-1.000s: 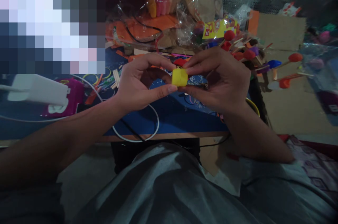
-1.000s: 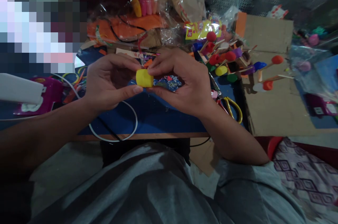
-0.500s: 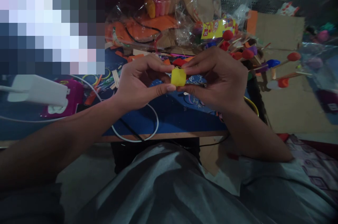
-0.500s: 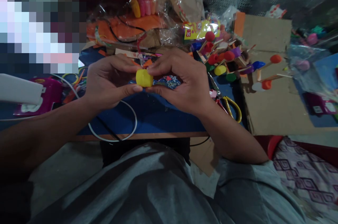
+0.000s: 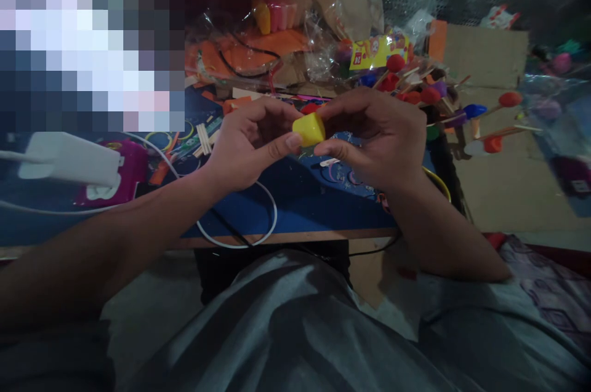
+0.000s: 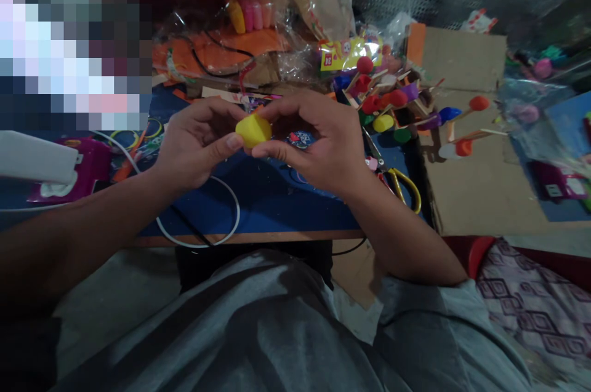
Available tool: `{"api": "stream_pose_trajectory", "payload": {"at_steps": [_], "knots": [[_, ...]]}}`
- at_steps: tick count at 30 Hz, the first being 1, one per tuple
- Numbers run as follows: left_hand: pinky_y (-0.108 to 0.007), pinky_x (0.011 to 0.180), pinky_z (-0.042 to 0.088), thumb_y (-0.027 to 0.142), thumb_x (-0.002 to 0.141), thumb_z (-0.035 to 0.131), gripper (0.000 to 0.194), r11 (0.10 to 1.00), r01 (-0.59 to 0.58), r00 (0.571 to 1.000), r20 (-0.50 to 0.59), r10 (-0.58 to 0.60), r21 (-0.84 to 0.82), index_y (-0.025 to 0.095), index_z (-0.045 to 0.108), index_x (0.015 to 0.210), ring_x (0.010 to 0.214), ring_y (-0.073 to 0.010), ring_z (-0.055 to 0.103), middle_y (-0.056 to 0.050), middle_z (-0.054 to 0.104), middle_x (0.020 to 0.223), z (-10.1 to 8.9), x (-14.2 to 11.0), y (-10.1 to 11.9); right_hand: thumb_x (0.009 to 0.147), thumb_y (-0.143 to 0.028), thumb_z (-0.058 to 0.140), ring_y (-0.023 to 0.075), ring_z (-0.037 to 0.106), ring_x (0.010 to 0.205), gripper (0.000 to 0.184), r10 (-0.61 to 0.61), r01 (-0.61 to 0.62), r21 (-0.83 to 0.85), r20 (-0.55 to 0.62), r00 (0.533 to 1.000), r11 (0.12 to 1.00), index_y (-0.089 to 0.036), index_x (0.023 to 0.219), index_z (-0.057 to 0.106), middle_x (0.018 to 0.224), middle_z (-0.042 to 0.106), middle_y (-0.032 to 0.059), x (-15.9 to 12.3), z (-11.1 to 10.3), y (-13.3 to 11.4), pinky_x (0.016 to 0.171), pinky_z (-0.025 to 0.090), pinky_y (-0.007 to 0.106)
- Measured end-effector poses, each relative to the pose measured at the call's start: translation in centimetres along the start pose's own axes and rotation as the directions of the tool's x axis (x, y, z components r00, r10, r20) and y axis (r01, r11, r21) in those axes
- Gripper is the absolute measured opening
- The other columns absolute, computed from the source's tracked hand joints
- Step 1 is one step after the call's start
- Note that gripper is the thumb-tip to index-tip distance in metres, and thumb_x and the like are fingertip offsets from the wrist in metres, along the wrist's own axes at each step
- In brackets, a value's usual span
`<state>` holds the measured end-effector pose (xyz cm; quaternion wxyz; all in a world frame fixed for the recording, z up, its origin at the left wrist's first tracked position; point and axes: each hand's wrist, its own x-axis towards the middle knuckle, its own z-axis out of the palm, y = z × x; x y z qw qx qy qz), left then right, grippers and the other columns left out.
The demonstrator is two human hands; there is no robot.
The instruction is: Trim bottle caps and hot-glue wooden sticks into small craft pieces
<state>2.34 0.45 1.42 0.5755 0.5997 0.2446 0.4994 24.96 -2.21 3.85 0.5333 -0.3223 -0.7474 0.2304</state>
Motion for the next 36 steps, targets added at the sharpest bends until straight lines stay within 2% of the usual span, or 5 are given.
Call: {"api": "stream_pose_trajectory", "payload": {"at_steps": [7, 16, 24, 31, 36], "knots": [[-0.034, 0.071, 0.069, 0.063, 0.08, 0.097, 0.05, 0.977, 0.17, 0.985, 0.016, -0.169, -0.127, 0.021, 0.074, 0.095, 0.073, -0.0166, 0.074, -0.003, 0.075, 0.088, -0.4, 0.4, -0.5, 0.103, -0.035, 0.079, 0.0288, 0.083, 0.11, 0.023, -0.068, 0.075, -0.157, 0.049, 0.996, 0.985, -0.037, 0.124, 0.087, 0.116, 0.087, 0.0048, 0.6, -0.5, -1.0, 0.091, 0.073, 0.047], [-0.027, 0.072, 0.07, 0.061, 0.084, 0.096, 0.049, 0.921, 0.294, 0.955, 0.106, -0.276, -0.256, 0.019, 0.07, 0.085, 0.072, -0.0134, 0.077, 0.001, 0.07, 0.078, -0.4, 0.5, -0.5, 0.093, -0.038, 0.092, 0.0262, 0.083, 0.095, 0.011, -0.08, 0.081, -0.161, 0.012, 0.997, 0.984, -0.035, 0.104, 0.089, 0.1, 0.086, 0.0021, 0.3, -0.3, 0.7, 0.087, 0.072, 0.046], [-0.026, 0.072, 0.068, 0.056, 0.081, 0.099, 0.045, 0.946, 0.241, 0.97, 0.068, -0.232, -0.218, 0.02, 0.073, 0.088, 0.072, -0.0123, 0.074, 0.0, 0.074, 0.083, -0.7, 0.6, -1.0, 0.094, -0.031, 0.089, 0.0232, 0.082, 0.091, 0.005, -0.093, 0.097, -0.189, 0.03, 0.995, 0.977, -0.033, 0.098, 0.088, 0.1, 0.087, 0.0006, 0.4, -0.4, 0.6, 0.084, 0.07, 0.041], [-0.03, 0.078, 0.068, 0.073, 0.089, 0.086, 0.058, 0.976, 0.168, 0.983, 0.097, -0.156, -0.135, 0.017, 0.079, 0.101, 0.075, -0.0154, 0.077, -0.004, 0.077, 0.083, -0.7, 0.4, -1.5, 0.099, -0.033, 0.085, 0.0219, 0.079, 0.094, 0.009, -0.079, 0.101, -0.214, 0.108, 0.991, 0.972, -0.029, 0.107, 0.084, 0.105, 0.083, 0.0036, 0.7, -0.4, 0.2, 0.084, 0.066, 0.039], [-0.027, 0.083, 0.067, 0.055, 0.078, 0.101, 0.051, 0.999, 0.04, 0.997, 0.057, -0.042, 0.027, 0.017, 0.08, 0.104, 0.084, -0.0136, 0.077, -0.004, 0.083, 0.097, -0.7, 0.5, -2.0, 0.099, -0.043, 0.086, 0.0229, 0.076, 0.094, 0.017, -0.055, 0.094, -0.256, 0.154, 0.987, 0.962, -0.029, 0.11, 0.082, 0.111, 0.08, 0.0054, 0.9, -0.2, -0.7, 0.083, 0.065, 0.04]]}}
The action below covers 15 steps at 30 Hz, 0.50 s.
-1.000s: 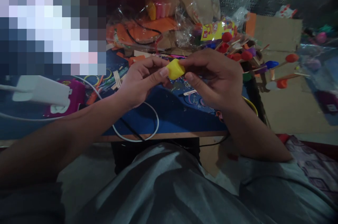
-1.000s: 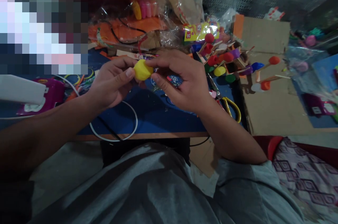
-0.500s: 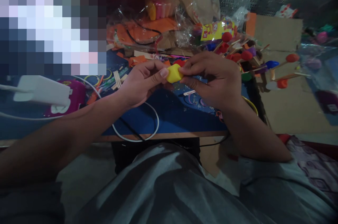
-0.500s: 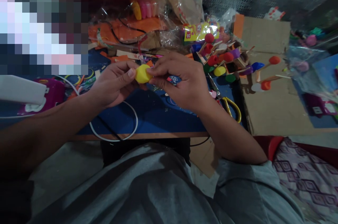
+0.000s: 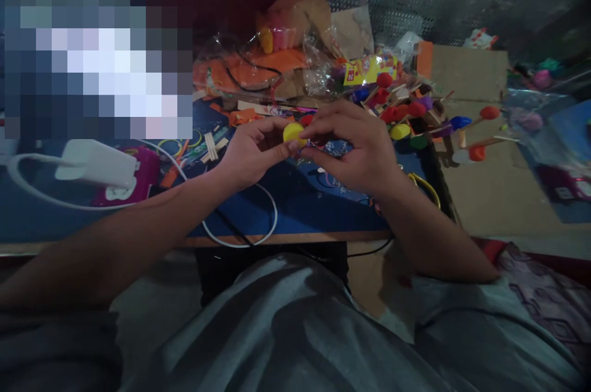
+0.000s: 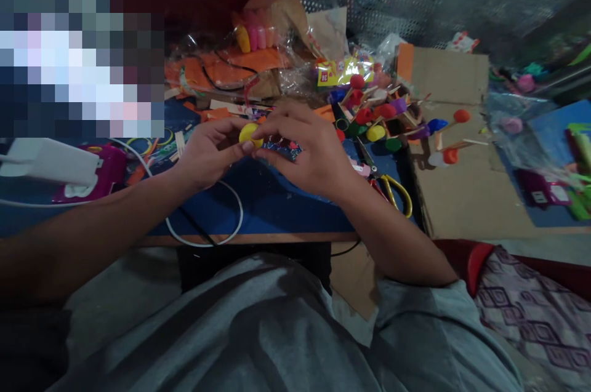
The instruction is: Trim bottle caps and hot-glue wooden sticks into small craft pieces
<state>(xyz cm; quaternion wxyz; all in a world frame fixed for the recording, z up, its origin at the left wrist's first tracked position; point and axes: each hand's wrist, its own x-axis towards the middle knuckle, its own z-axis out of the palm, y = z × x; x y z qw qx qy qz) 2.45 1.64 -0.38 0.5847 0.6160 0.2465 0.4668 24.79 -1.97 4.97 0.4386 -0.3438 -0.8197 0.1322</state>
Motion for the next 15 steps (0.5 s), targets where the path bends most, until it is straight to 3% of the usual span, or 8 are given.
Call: {"api": "stream_pose_trajectory", "payload": {"at_steps": [4, 9, 15], "knots": [[-0.03, 0.088, 0.067, 0.051, 0.076, 0.103, 0.054, 0.974, -0.141, 0.988, -0.043, 0.151, 0.178, 0.017, 0.077, 0.108, 0.09, -0.0162, 0.079, -0.005, 0.082, 0.1, 0.0, -0.2, -0.4, 0.096, -0.047, 0.089, 0.0243, 0.074, 0.093, 0.033, 0.031, -0.03, -0.008, 0.051, 0.998, 1.0, -0.026, 0.12, 0.079, 0.115, 0.079, 0.0085, 0.4, -0.6, -0.3, 0.082, 0.065, 0.042], [-0.031, 0.085, 0.064, 0.058, 0.087, 0.094, 0.05, 0.861, -0.301, 0.947, 0.021, 0.321, 0.41, 0.017, 0.08, 0.111, 0.093, -0.0186, 0.078, -0.01, 0.084, 0.108, -0.3, -0.4, -0.5, 0.098, -0.046, 0.087, 0.0312, 0.078, 0.116, 0.034, 0.05, -0.038, -0.091, 0.138, 0.989, 0.995, -0.026, 0.124, 0.08, 0.125, 0.083, 0.0103, 0.3, -1.0, -0.3, 0.099, 0.065, 0.049], [-0.032, 0.089, 0.063, 0.058, 0.094, 0.088, 0.042, 0.718, -0.426, 0.888, 0.103, 0.448, 0.551, 0.019, 0.082, 0.111, 0.094, -0.0183, 0.08, -0.01, 0.086, 0.109, -0.2, -0.6, -0.1, 0.099, -0.044, 0.084, 0.0285, 0.081, 0.1, 0.027, 0.1, -0.087, -0.131, 0.095, 0.99, 0.988, -0.025, 0.117, 0.082, 0.117, 0.086, 0.0096, -1.2, -0.7, -0.8, 0.091, 0.065, 0.044]]}}
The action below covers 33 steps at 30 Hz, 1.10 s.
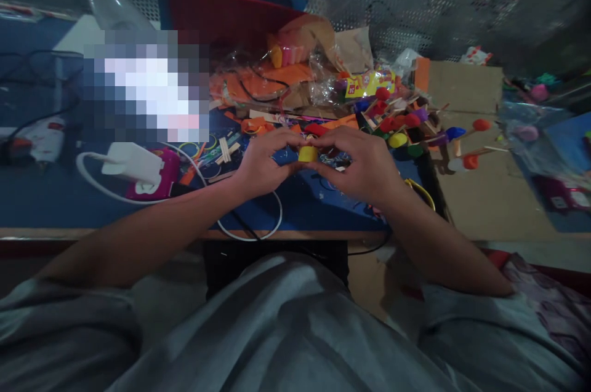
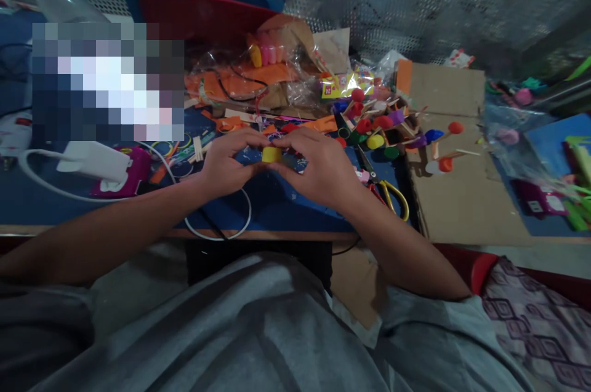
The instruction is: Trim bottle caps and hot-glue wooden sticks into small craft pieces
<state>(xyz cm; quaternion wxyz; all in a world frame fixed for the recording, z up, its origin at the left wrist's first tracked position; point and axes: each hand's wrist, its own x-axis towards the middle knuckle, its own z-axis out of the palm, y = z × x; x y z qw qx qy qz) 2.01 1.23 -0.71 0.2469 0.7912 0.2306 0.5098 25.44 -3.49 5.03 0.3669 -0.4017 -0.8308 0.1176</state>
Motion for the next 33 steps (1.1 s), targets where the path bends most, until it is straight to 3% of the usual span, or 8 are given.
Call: {"api": "stream_pose_trajectory", "payload": {"at_steps": [5, 10, 15, 19, 21, 23, 26, 33], "knots": [[-0.029, 0.083, 0.062, 0.056, 0.091, 0.091, 0.048, 0.99, 0.107, 0.994, 0.002, -0.107, 0.096, 0.019, 0.073, 0.116, 0.089, -0.0167, 0.08, -0.006, 0.084, 0.102, 0.4, -0.5, 1.3, 0.098, -0.037, 0.081, 0.0262, 0.079, 0.088, 0.021, 0.007, -0.006, -0.043, 0.014, 1.0, 0.999, -0.021, 0.112, 0.08, 0.106, 0.085, 0.01, -1.0, -0.1, -0.2, 0.082, 0.062, 0.04], [-0.028, 0.088, 0.062, 0.029, 0.093, 0.089, 0.045, 0.978, 0.128, 0.986, 0.085, -0.144, 0.163, 0.022, 0.064, 0.13, 0.097, -0.0169, 0.082, -0.001, 0.084, 0.107, 0.6, -0.6, 2.6, 0.096, -0.027, 0.074, 0.0292, 0.08, 0.093, 0.019, -0.011, 0.021, -0.131, 0.08, 0.997, 0.991, -0.018, 0.112, 0.076, 0.111, 0.084, 0.0147, -1.8, -0.4, -0.4, 0.083, 0.061, 0.041], [-0.043, 0.102, 0.066, 0.028, 0.098, 0.082, 0.047, 0.93, 0.03, 0.923, 0.346, -0.167, 0.368, 0.015, 0.066, 0.141, 0.117, -0.0304, 0.081, -0.014, 0.082, 0.124, 0.1, 0.0, 4.6, 0.087, -0.022, 0.073, 0.0318, 0.078, 0.092, 0.018, 0.02, 0.025, -0.218, 0.199, 0.98, 0.976, -0.016, 0.104, 0.074, 0.103, 0.082, 0.0158, -2.3, -0.5, -0.4, 0.077, 0.058, 0.04], [-0.053, 0.118, 0.06, 0.028, 0.101, 0.079, 0.054, 0.895, -0.049, 0.886, 0.434, -0.166, 0.443, 0.011, 0.062, 0.149, 0.138, -0.0358, 0.071, -0.021, 0.075, 0.141, -1.2, -0.3, 6.5, 0.085, -0.023, 0.074, 0.0287, 0.076, 0.087, 0.017, 0.069, -0.019, -0.202, 0.24, 0.968, 0.979, -0.017, 0.1, 0.073, 0.099, 0.081, 0.0133, -2.2, -1.0, -0.1, 0.075, 0.055, 0.037], [-0.052, 0.115, 0.061, 0.03, 0.105, 0.073, 0.037, 0.888, -0.1, 0.896, 0.43, -0.116, 0.448, 0.013, 0.068, 0.138, 0.13, -0.0332, 0.073, -0.018, 0.078, 0.135, -2.1, -1.1, 7.0, 0.086, -0.023, 0.073, 0.0278, 0.076, 0.088, 0.016, 0.092, -0.046, -0.19, 0.24, 0.966, 0.981, -0.018, 0.102, 0.074, 0.101, 0.082, 0.0121, -1.9, -1.4, 0.4, 0.078, 0.055, 0.037], [-0.045, 0.104, 0.063, 0.027, 0.109, 0.068, 0.011, 0.882, -0.135, 0.926, 0.374, -0.05, 0.451, 0.018, 0.074, 0.105, 0.114, -0.0267, 0.076, -0.011, 0.081, 0.121, -3.1, -2.3, 7.2, 0.088, -0.024, 0.073, 0.0277, 0.076, 0.091, 0.017, 0.102, -0.062, -0.168, 0.237, 0.966, 0.984, -0.019, 0.105, 0.074, 0.104, 0.082, 0.0114, -1.4, -1.6, 1.0, 0.082, 0.057, 0.039], [-0.045, 0.094, 0.061, 0.041, 0.104, 0.077, 0.041, 0.85, -0.161, 0.948, 0.318, -0.008, 0.501, 0.019, 0.063, 0.073, 0.102, -0.0269, 0.074, -0.004, 0.082, 0.097, -4.6, -4.4, 7.3, 0.091, -0.031, 0.078, 0.0305, 0.077, 0.099, 0.02, 0.08, -0.046, -0.148, 0.236, 0.969, 0.988, -0.021, 0.109, 0.076, 0.11, 0.082, 0.012, -0.4, -1.5, 2.1, 0.088, 0.059, 0.043], [-0.047, 0.102, 0.062, 0.021, 0.107, 0.065, 0.014, 0.807, -0.006, 0.967, 0.209, -0.145, 0.59, 0.021, 0.076, 0.1, 0.108, -0.0266, 0.075, -0.007, 0.084, 0.105, -7.3, -8.4, 7.2, 0.094, -0.033, 0.076, 0.0302, 0.076, 0.095, 0.021, 0.061, 0.009, -0.17, 0.398, 0.915, 0.985, -0.021, 0.111, 0.078, 0.104, 0.083, 0.0107, 3.2, 0.8, 2.2, 0.087, 0.056, 0.043]]}}
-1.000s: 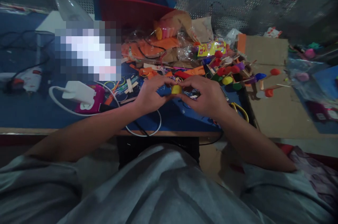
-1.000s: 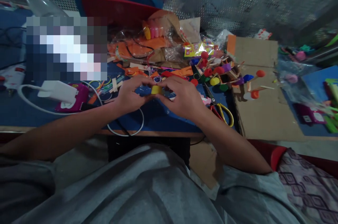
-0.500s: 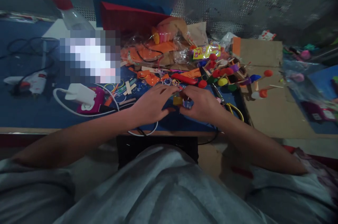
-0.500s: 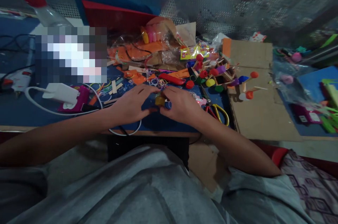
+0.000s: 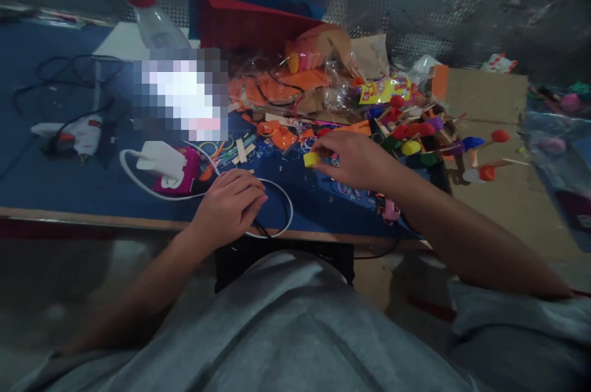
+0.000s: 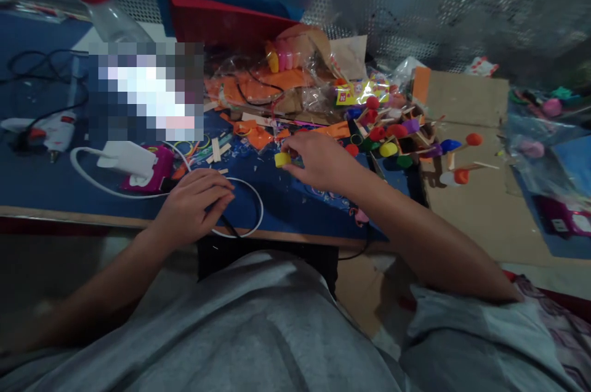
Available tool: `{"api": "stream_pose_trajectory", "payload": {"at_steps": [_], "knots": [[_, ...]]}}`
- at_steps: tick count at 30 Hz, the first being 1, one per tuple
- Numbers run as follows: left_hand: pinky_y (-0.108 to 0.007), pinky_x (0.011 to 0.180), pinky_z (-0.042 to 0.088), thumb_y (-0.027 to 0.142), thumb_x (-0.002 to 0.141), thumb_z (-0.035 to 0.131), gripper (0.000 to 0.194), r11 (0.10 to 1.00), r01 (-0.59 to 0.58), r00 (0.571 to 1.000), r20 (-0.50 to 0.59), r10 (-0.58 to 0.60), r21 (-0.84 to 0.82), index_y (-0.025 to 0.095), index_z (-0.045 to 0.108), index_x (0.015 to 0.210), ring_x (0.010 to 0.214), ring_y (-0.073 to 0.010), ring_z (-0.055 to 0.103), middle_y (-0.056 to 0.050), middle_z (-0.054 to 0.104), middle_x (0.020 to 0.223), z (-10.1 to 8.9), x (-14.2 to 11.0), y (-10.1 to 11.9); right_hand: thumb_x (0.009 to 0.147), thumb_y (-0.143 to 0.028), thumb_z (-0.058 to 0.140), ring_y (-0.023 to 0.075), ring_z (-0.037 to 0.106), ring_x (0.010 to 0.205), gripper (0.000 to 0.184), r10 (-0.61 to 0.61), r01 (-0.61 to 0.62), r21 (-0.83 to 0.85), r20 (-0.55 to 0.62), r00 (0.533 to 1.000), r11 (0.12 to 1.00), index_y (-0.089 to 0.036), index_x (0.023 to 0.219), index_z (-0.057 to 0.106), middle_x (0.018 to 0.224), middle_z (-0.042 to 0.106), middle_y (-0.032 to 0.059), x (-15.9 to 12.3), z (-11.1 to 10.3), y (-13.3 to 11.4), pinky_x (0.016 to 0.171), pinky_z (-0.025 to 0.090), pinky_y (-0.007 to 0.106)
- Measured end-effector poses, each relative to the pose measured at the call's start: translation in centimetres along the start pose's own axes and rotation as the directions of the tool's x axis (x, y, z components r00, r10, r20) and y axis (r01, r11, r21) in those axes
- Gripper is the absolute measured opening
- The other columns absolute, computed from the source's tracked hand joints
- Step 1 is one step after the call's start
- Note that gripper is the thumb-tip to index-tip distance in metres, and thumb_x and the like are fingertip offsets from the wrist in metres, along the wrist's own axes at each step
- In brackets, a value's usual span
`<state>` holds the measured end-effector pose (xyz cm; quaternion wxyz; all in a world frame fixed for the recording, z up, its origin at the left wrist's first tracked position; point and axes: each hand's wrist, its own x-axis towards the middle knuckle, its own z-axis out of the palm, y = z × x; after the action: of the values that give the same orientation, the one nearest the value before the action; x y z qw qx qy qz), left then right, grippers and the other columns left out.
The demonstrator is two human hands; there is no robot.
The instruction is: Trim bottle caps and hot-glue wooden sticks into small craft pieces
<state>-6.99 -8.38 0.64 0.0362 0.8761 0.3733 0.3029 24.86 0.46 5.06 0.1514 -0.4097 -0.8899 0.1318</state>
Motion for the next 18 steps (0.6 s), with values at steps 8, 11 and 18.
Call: {"api": "stream_pose_trajectory", "payload": {"at_steps": [8, 11, 18], "knots": [[-0.046, 0.107, 0.064, 0.015, 0.1, 0.073, 0.013, 0.999, 0.026, 0.992, -0.12, -0.023, 0.025, 0.022, 0.076, 0.111, 0.111, -0.0256, 0.075, -0.006, 0.085, 0.109, 0.9, -2.2, -0.4, 0.096, -0.026, 0.076, 0.0311, 0.077, 0.111, 0.028, -0.096, 0.099, -0.026, 0.09, 0.991, 0.995, -0.022, 0.123, 0.077, 0.123, 0.084, 0.0119, 11.2, 2.8, -1.8, 0.1, 0.057, 0.045], [-0.044, 0.103, 0.064, 0.014, 0.098, 0.076, 0.014, 1.0, -0.009, 0.99, -0.138, 0.012, 0.026, 0.021, 0.073, 0.11, 0.108, -0.0255, 0.075, -0.005, 0.085, 0.105, 0.9, -2.4, -0.4, 0.095, -0.023, 0.076, 0.0331, 0.077, 0.111, 0.026, -0.073, 0.081, -0.087, 0.093, 0.993, 0.993, -0.023, 0.121, 0.078, 0.118, 0.085, 0.0124, 15.4, 4.4, -2.2, 0.099, 0.058, 0.048], [-0.046, 0.104, 0.063, 0.016, 0.1, 0.073, 0.008, 1.0, 0.021, 0.997, -0.075, -0.021, 0.0, 0.021, 0.072, 0.107, 0.109, -0.0262, 0.074, -0.005, 0.084, 0.105, 0.9, -2.6, -0.3, 0.093, -0.024, 0.075, 0.0358, 0.077, 0.11, 0.026, -0.031, 0.041, -0.095, 0.102, 0.994, 0.995, -0.026, 0.119, 0.08, 0.125, 0.084, 0.014, 18.7, 7.0, -2.3, 0.093, 0.058, 0.052]]}}
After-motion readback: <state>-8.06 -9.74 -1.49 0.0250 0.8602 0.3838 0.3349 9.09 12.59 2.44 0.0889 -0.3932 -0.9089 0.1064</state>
